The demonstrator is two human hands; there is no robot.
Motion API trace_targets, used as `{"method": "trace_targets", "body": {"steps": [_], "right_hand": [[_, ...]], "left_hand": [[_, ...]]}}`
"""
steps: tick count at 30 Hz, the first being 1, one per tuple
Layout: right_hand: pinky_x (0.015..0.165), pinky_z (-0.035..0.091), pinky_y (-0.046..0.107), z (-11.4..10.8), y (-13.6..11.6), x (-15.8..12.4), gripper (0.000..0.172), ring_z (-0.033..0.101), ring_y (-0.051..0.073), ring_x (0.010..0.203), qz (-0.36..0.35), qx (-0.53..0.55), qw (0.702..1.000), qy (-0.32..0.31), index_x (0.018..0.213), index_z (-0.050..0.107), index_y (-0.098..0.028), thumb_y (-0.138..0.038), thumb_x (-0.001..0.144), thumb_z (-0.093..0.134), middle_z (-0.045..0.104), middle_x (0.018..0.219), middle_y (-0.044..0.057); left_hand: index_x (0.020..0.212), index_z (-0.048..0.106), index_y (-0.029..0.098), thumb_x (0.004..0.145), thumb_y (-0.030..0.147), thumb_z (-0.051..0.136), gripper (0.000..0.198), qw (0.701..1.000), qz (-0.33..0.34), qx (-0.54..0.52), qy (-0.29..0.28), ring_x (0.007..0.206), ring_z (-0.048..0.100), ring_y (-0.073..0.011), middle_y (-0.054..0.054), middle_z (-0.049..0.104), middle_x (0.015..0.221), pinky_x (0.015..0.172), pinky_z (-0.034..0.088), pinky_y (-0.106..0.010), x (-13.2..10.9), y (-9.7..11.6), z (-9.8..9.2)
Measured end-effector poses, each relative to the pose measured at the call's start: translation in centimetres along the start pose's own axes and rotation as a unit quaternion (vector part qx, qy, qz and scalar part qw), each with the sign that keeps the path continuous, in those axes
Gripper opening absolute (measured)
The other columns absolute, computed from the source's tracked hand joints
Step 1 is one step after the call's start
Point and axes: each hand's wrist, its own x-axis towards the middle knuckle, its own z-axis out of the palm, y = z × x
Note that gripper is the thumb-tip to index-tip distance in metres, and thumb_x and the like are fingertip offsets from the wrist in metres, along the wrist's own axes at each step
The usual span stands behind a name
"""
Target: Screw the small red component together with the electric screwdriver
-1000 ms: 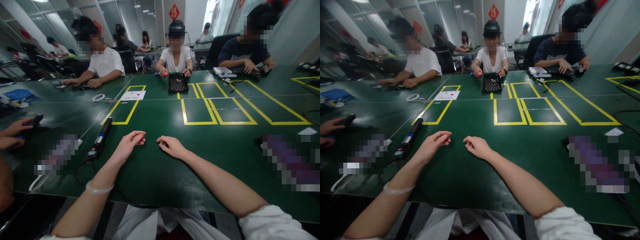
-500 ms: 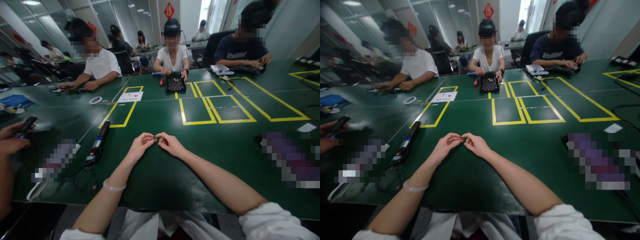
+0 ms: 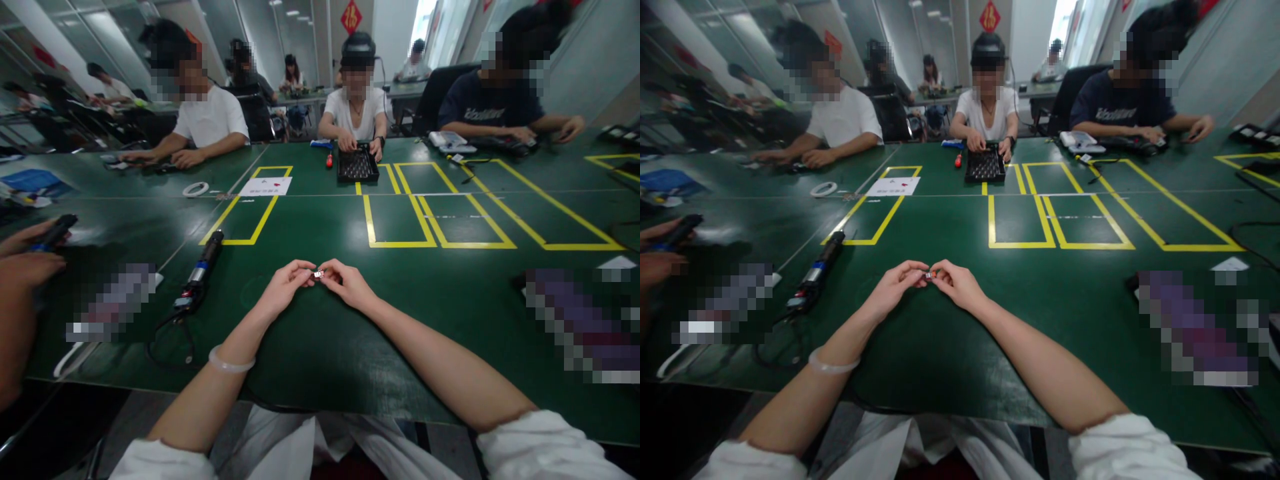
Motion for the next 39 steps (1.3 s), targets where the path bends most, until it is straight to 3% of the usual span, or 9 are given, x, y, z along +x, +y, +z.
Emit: {"method": "trace_targets", "body": {"steps": [5, 11, 15, 22, 32, 36, 39], "right_hand": [[0.065, 0.044, 0.022, 0.0, 0.3, -0.1, 0.018, 0.056, 0.01, 0.066, -0.011, -0.007, 1.0, -0.003, 0.107, 0.058, -0.021, -0.025, 0.089, 0.056, 0.064, 0.082, -0.001], [0.067, 0.046, 0.023, 0.0, 0.1, -0.2, 0.028, 0.056, 0.011, 0.069, 0.018, 0.037, 0.999, -0.02, 0.114, 0.054, -0.02, -0.032, 0.089, 0.058, 0.063, 0.085, 0.0], [0.065, 0.045, 0.023, -0.1, -0.2, -0.1, 0.022, 0.056, 0.011, 0.069, 0.035, 0.062, 0.997, -0.02, 0.103, 0.058, -0.018, -0.036, 0.09, 0.056, 0.063, 0.084, 0.0], [0.061, 0.042, 0.022, 0.1, 0.1, 0.0, 0.016, 0.051, 0.01, 0.065, 0.01, 0.033, 0.999, -0.011, 0.101, 0.058, -0.019, -0.026, 0.087, 0.058, 0.061, 0.082, -0.001], [0.065, 0.046, 0.024, -0.1, -0.3, 0.1, 0.013, 0.058, 0.012, 0.072, 0.01, 0.022, 1.0, -0.001, 0.096, 0.057, -0.019, -0.025, 0.085, 0.06, 0.062, 0.083, 0.0], [0.065, 0.046, 0.024, -0.2, 0.0, 0.2, 0.011, 0.058, 0.012, 0.074, 0.005, 0.0, 1.0, 0.003, 0.094, 0.059, -0.018, -0.022, 0.084, 0.061, 0.061, 0.086, 0.001], [0.065, 0.045, 0.024, -0.3, 0.3, 0.2, 0.011, 0.057, 0.012, 0.074, 0.008, -0.018, 1.0, 0.006, 0.093, 0.06, -0.018, -0.02, 0.082, 0.062, 0.06, 0.086, 0.001]], "left_hand": [[0.1, 0.063, 0.013, 0.083, 0.041, 0.061, 0.033, 1.0, -0.005, 0.006, -0.029, 0.084, 0.064, -0.0176, -0.008, 0.07, 0.091, 0.085, 0.05, -0.035, 0.0, -0.1, 0.4], [0.1, 0.063, 0.015, 0.082, 0.036, 0.062, 0.028, 0.995, 0.061, 0.077, -0.01, 0.089, 0.064, -0.0182, -0.007, 0.068, 0.095, 0.086, 0.049, -0.034, -0.1, -0.1, 0.5], [0.098, 0.063, 0.017, 0.082, 0.033, 0.063, 0.023, 0.988, 0.097, 0.124, -0.003, 0.09, 0.064, -0.0177, -0.005, 0.067, 0.096, 0.088, 0.049, -0.034, -0.2, 0.0, 0.6], [0.099, 0.061, 0.017, 0.081, 0.033, 0.064, 0.024, 0.988, 0.108, 0.112, 0.012, 0.092, 0.064, -0.0173, -0.005, 0.066, 0.099, 0.09, 0.049, -0.034, 0.0, -0.7, 0.5], [0.097, 0.061, 0.017, 0.084, 0.037, 0.059, 0.024, 0.982, 0.12, 0.143, 0.002, 0.092, 0.063, -0.0181, -0.006, 0.066, 0.097, 0.091, 0.049, -0.034, -0.2, -0.5, 0.3], [0.112, 0.059, 0.02, 0.084, 0.043, 0.058, 0.036, 0.967, 0.115, 0.225, -0.014, 0.106, 0.061, -0.0217, -0.008, 0.063, 0.113, 0.097, 0.047, -0.037, -0.6, -0.1, -1.3], [0.126, 0.054, 0.022, 0.086, 0.05, 0.053, 0.049, 0.937, 0.1, 0.335, -0.009, 0.121, 0.053, -0.025, -0.009, 0.056, 0.13, 0.106, 0.04, -0.041, -1.3, -0.3, -4.3]]}}
